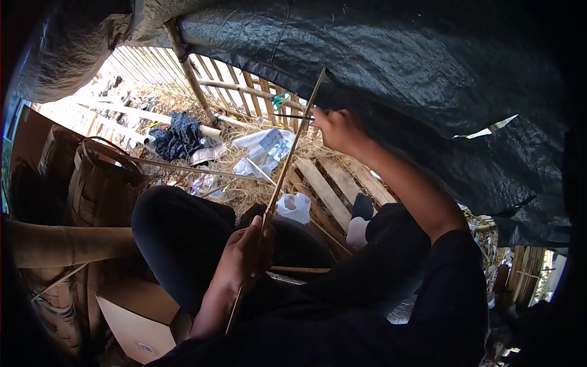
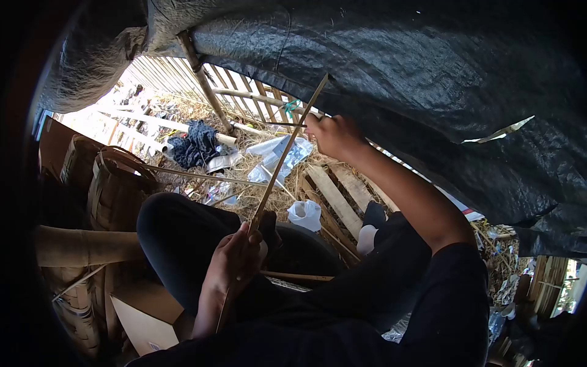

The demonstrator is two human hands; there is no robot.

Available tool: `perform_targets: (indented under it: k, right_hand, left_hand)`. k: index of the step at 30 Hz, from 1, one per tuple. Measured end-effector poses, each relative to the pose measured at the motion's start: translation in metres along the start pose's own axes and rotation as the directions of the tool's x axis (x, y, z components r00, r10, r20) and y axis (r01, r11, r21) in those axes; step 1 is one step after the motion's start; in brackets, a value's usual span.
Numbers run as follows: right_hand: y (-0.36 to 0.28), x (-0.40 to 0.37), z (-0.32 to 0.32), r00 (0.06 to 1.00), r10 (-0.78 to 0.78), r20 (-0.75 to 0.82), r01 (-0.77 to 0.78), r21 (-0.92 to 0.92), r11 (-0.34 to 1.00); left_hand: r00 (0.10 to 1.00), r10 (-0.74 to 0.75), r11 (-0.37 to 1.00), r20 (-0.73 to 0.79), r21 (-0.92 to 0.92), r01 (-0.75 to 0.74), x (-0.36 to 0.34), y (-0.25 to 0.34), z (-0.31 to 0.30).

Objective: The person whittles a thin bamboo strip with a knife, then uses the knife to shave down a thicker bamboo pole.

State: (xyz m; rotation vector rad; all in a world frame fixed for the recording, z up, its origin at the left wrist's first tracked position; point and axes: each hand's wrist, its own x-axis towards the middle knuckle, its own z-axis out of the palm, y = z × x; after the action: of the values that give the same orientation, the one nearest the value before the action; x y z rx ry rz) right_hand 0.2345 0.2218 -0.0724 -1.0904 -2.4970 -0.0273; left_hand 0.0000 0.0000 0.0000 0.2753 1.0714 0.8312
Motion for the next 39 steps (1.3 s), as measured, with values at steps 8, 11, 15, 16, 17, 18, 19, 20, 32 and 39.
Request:
perform_targets:
  k: [8, 11, 15, 16, 17, 18, 19, 20, 32, 39]
  right_hand:
    - [0.013, 0.008, -0.007, 0.998, 0.019, -0.063, -0.024, -0.080, 0.996]
    - [-0.010, -0.004, 0.000, 0.994, -0.093, -0.060, 0.090, -0.056, 0.994]
    - [0.036, 0.005, -0.003, 0.999, 0.033, -0.009, -0.034, -0.143, 0.989]
    - [0.034, 0.006, 0.000, 0.995, 0.096, -0.004, -0.096, -0.125, 0.987]
    - [0.030, 0.004, 0.005, 0.996, 0.086, -0.010, -0.086, -0.130, 0.988]
    - [0.014, 0.001, 0.003, 0.999, 0.048, -0.006, -0.048, -0.133, 0.990]
    - [0.006, -0.002, 0.003, 1.000, 0.015, -0.001, -0.015, -0.135, 0.991]
    - [0.011, -0.003, 0.004, 0.999, -0.053, -0.007, 0.051, -0.147, 0.988]
    - [0.090, 0.010, -0.003, 0.918, 0.391, 0.070, -0.337, -0.382, 0.861]
    - [0.106, 0.007, 0.001, 0.902, 0.421, -0.096, -0.427, -0.337, 0.839]
  left_hand:
    - [1.000, -0.006, 1.000, 0.009, -0.002, 0.006, 0.001, -0.004, 0.001]
    - [0.999, 0.024, 0.999, 0.031, 0.040, -0.025, 0.000, 0.000, -0.002]
    - [0.999, 0.000, 1.000, 0.040, 0.001, 0.000, -0.005, -0.002, 0.002]
    - [0.999, -0.006, 1.000, 0.054, 0.003, 0.006, -0.004, -0.002, 0.001]
    - [0.998, -0.010, 1.000, 0.063, 0.007, 0.010, -0.002, -0.001, 0.000]
    - [0.998, -0.008, 1.000, 0.061, 0.004, 0.008, -0.004, -0.001, -0.001]
    - [0.998, -0.005, 1.000, 0.068, 0.007, 0.005, -0.005, -0.001, -0.001]
    - [0.997, -0.006, 1.000, 0.073, 0.013, 0.006, -0.007, -0.001, -0.002]
    - [0.998, -0.044, 0.998, 0.047, 0.037, 0.042, -0.009, -0.007, 0.002]
    - [0.995, -0.034, 0.999, 0.090, 0.035, 0.031, -0.014, -0.007, 0.000]
